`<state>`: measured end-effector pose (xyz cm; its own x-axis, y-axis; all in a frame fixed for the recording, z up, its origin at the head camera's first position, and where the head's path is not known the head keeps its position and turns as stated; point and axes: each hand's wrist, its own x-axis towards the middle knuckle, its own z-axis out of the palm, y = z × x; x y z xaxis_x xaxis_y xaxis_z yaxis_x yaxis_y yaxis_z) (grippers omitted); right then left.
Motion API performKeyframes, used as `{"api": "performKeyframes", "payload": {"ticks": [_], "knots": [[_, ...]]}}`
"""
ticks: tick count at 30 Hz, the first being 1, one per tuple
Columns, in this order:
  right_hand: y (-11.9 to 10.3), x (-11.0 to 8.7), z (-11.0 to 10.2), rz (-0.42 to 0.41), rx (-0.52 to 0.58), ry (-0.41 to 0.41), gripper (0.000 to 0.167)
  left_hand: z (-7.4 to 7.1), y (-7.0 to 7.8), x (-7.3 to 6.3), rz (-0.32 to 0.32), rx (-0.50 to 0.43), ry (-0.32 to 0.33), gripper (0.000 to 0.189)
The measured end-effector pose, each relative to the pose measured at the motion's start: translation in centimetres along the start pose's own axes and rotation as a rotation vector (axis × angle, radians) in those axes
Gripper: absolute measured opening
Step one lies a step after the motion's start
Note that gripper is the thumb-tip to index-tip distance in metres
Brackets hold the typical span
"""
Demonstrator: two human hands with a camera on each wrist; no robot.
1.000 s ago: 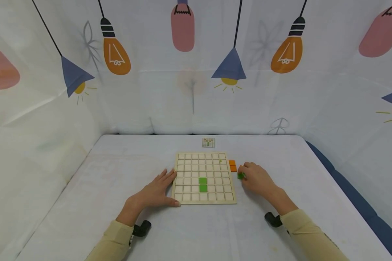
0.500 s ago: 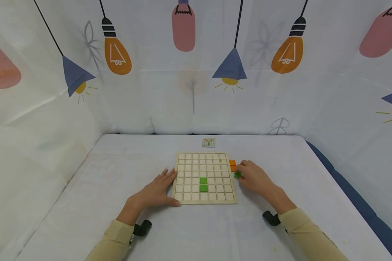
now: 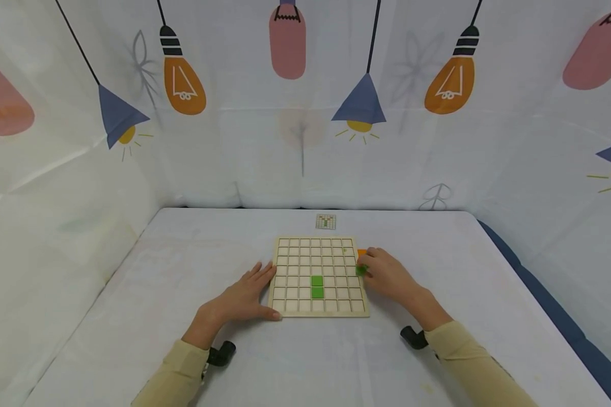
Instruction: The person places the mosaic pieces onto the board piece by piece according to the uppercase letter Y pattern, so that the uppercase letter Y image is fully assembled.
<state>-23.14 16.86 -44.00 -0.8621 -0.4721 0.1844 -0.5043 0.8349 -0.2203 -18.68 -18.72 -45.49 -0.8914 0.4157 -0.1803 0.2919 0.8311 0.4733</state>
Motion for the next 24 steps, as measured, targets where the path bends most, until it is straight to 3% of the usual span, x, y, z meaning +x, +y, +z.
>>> {"api": "performKeyframes", "payload": {"ticks": [15, 24], "knots": [[-2.3, 1.8, 0.4, -0.049, 0.043, -0.001, 0.014, 0.1, -0.3, 0.1, 0.012, -0.007, -0.001, 0.114], [-2.9, 2.1, 1.3, -0.103, 0.042, -0.003, 0.019, 0.1, -0.5, -0.1, 0.054, 0.005, 0.016, 0.114]]}}
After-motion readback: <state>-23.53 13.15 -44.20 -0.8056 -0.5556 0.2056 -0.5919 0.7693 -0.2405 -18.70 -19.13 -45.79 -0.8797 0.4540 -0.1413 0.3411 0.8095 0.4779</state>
